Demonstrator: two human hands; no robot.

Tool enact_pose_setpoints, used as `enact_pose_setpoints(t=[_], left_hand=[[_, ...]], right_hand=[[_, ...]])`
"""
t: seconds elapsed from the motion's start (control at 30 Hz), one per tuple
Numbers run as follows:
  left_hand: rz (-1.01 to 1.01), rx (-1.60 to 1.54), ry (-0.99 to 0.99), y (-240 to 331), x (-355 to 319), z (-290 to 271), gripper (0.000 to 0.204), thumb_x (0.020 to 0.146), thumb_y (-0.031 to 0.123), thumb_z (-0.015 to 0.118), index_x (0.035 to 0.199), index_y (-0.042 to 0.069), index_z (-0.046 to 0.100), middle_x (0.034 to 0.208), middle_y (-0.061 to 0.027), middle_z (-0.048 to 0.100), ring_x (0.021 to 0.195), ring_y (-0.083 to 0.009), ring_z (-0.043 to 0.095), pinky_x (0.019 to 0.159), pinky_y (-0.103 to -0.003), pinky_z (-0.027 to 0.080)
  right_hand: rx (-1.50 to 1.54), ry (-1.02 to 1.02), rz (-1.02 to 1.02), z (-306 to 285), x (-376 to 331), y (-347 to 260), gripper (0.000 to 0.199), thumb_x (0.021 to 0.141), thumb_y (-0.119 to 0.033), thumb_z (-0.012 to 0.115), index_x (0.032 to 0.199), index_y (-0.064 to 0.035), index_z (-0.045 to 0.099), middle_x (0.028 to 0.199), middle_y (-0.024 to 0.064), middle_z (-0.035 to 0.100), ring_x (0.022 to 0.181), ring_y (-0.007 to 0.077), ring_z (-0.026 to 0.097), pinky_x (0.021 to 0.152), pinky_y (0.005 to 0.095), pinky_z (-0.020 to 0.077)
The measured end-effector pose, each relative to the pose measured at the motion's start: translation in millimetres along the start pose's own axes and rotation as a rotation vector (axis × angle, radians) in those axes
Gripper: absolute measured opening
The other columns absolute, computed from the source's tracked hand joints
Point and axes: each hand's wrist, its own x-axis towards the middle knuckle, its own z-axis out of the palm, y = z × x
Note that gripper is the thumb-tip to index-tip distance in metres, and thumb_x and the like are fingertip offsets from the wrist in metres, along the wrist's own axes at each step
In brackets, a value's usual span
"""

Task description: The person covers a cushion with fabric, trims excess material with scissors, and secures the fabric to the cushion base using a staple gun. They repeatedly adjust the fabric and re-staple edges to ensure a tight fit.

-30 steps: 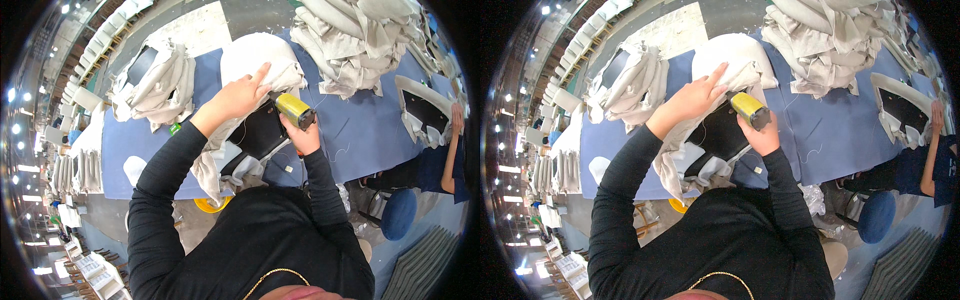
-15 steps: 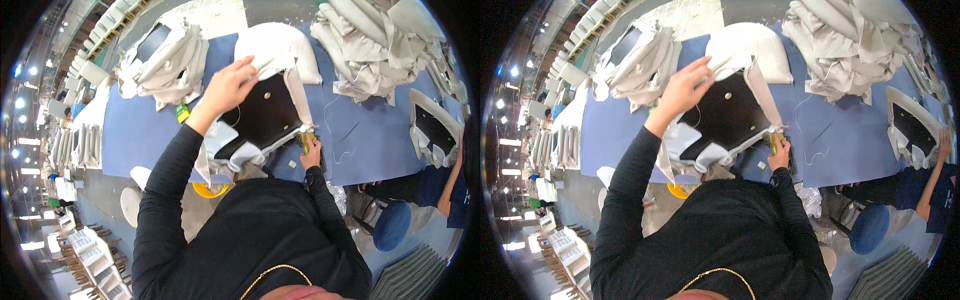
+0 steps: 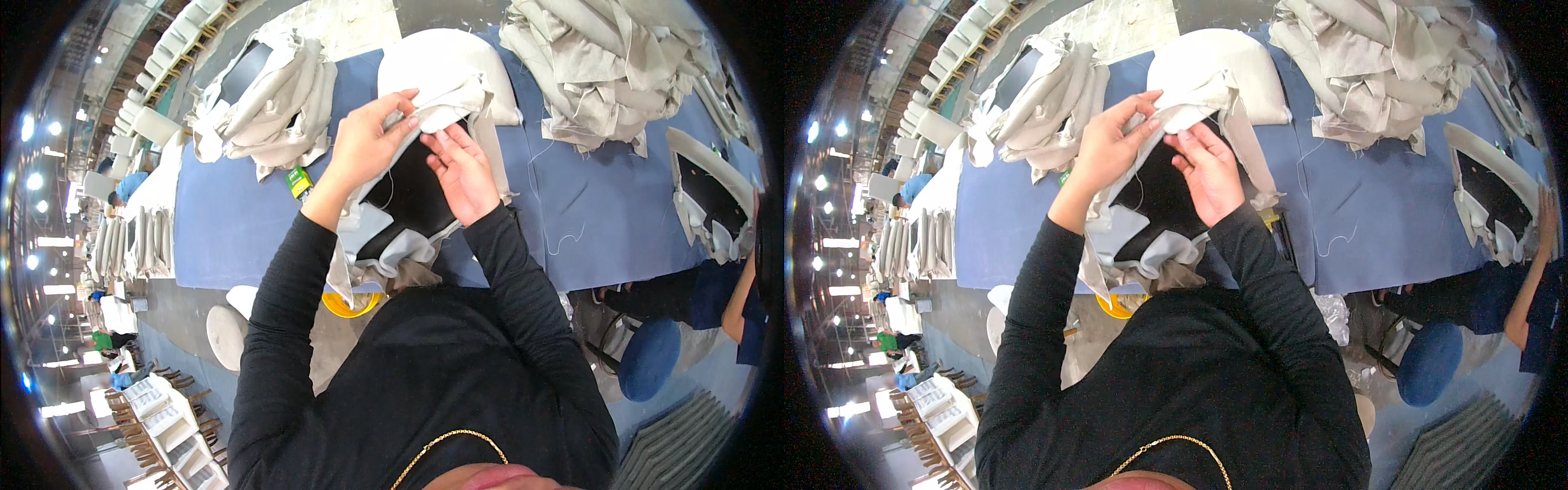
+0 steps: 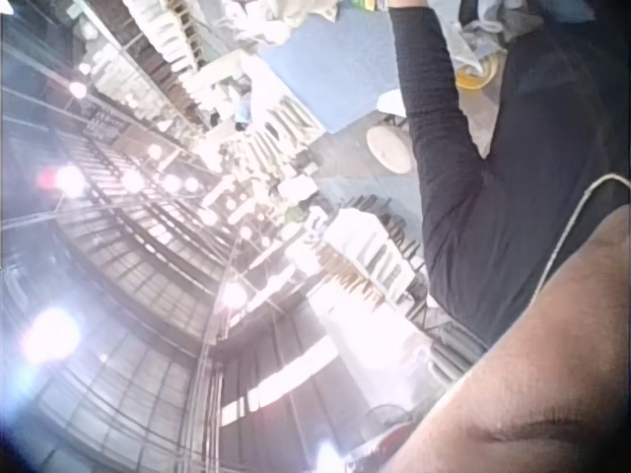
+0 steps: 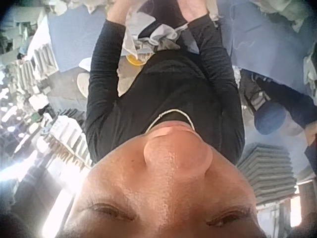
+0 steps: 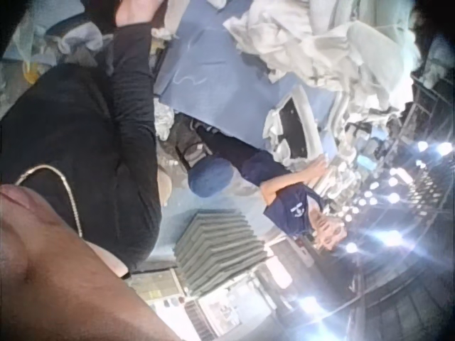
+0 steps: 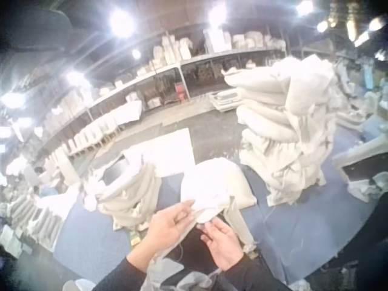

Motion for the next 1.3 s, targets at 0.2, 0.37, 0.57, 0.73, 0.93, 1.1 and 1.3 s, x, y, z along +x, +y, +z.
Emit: enact_pose_setpoints(t=[0.2, 0.37, 0.57, 0.73, 0.93, 1.1, 1.3], left_hand=[[-0.025, 0.008, -0.014, 16, -11, -1, 0.015, 0.1, 0.017, 0.074, 0.108, 0.006, 0.068, 0.144, -0.0112, 0.073, 0.129, -0.0312, 0.071, 0.107, -0.039, 0.053], [-0.052, 0.019, -0.034, 30, -13, -2, 0.017, 0.1, 0.019, 0.075, 0.107, 0.005, 0.068, 0.142, -0.0112, 0.073, 0.126, -0.0328, 0.072, 0.102, -0.04, 0.055], [0.053, -0.041, -0.014, 25, -15, 4, 0.016, 0.099, 0.019, 0.076, 0.106, 0.005, 0.071, 0.141, -0.01, 0.074, 0.122, -0.0322, 0.074, 0.096, -0.04, 0.057], [0.072, -0.021, -0.031, 26, -13, 3, 0.016, 0.099, 0.02, 0.076, 0.105, 0.005, 0.072, 0.14, -0.0088, 0.074, 0.121, -0.0333, 0.074, 0.096, -0.039, 0.057], [0.07, -0.016, -0.048, 29, -20, 3, 0.016, 0.099, 0.02, 0.075, 0.104, 0.005, 0.072, 0.14, -0.0087, 0.074, 0.119, -0.0329, 0.074, 0.093, -0.039, 0.057], [0.142, -0.009, -0.038, 29, -18, 7, 0.016, 0.099, 0.019, 0.076, 0.104, 0.005, 0.072, 0.14, -0.0085, 0.074, 0.116, -0.0328, 0.075, 0.089, -0.037, 0.057], [0.098, -0.025, -0.058, 42, -18, 10, 0.016, 0.098, 0.019, 0.076, 0.105, 0.004, 0.073, 0.139, -0.0086, 0.075, 0.115, -0.0336, 0.075, 0.09, -0.037, 0.057]], right_hand=[[-0.431, 0.062, -0.245, 8, 2, 18, 0.026, 0.106, -0.021, 0.074, 0.126, -0.0041, 0.074, 0.108, -0.0035, 0.073, 0.093, 0.0043, 0.062, 0.079, 0.0216, 0.0467], [-0.467, 0.066, -0.299, -15, 9, 24, 0.019, 0.107, -0.022, 0.074, 0.106, -0.0028, 0.075, 0.097, -0.0053, 0.069, 0.087, 0.0031, 0.058, 0.079, 0.0229, 0.0457], [-0.403, 0.055, -0.28, -25, -4, 20, 0.016, 0.106, -0.018, 0.074, 0.108, -0.002, 0.075, 0.097, -0.0045, 0.069, 0.093, 0.0046, 0.06, 0.086, 0.0232, 0.047], [-0.395, 0.12, -0.388, 5, -17, 21, 0.015, 0.105, -0.013, 0.076, 0.112, -0.0007, 0.075, 0.099, -0.0038, 0.071, 0.095, 0.0053, 0.062, 0.088, 0.0234, 0.048], [-0.468, 0.041, -0.323, -29, -7, 28, 0.014, 0.105, -0.014, 0.076, 0.109, -0.0014, 0.075, 0.095, -0.004, 0.07, 0.09, 0.004, 0.059, 0.084, 0.0231, 0.0461], [-0.282, 0.045, -0.249, -41, -12, 27, 0.012, 0.105, -0.013, 0.075, 0.11, -0.0016, 0.075, 0.098, -0.0035, 0.071, 0.089, 0.0043, 0.059, 0.083, 0.0231, 0.0459], [-0.159, 0.038, -0.239, -49, -19, 22, 0.015, 0.105, -0.011, 0.073, 0.117, -0.0022, 0.074, 0.097, -0.0034, 0.07, 0.087, 0.0055, 0.058, 0.078, 0.0235, 0.0441]])
